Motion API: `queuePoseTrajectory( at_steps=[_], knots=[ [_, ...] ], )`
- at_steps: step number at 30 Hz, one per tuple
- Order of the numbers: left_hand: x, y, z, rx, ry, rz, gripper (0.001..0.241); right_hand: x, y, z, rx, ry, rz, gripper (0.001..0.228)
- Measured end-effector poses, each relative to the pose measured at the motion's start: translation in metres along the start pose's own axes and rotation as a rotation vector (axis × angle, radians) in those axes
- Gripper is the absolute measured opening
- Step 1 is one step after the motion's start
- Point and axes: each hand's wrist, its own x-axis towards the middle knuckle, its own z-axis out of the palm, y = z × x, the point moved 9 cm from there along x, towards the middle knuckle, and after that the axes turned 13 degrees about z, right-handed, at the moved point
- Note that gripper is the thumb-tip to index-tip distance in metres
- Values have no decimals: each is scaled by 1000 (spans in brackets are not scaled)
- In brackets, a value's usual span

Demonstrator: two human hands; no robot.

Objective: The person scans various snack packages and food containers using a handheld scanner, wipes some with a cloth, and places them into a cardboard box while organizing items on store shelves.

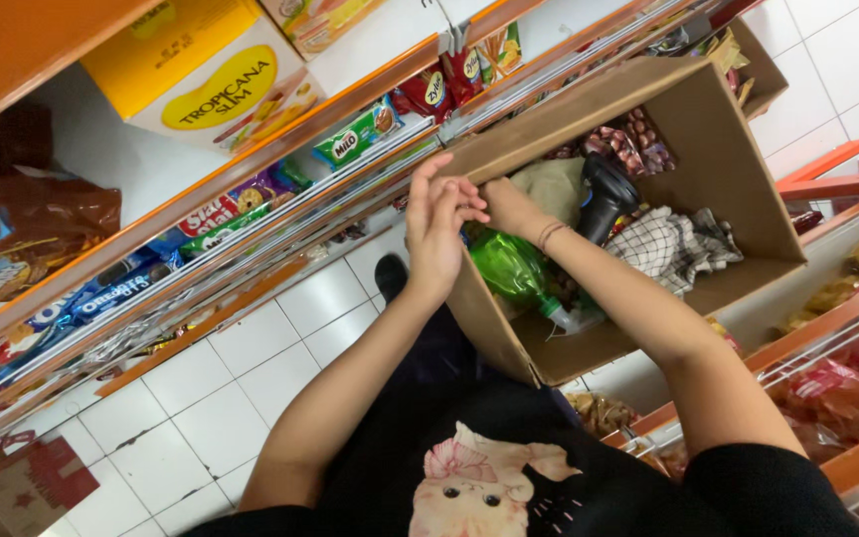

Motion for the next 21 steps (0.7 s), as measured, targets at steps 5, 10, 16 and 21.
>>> queuePoseTrajectory(
  at_steps=[5,10,16,21],
  knots=[
    [-4,4,-2,84,0,-39,31,18,20,50,-286,-214,60,34],
    [-2,7,-2,153,-34,-36,30,31,29,61,-202,-170,180,23],
    [-1,3,-3,173,-37,-66,29,19,24,54,-161,-64,362,24],
    [-2,2,-3,183,-40,-58,28,18,23,50,-86,-77,431,30]
  ],
)
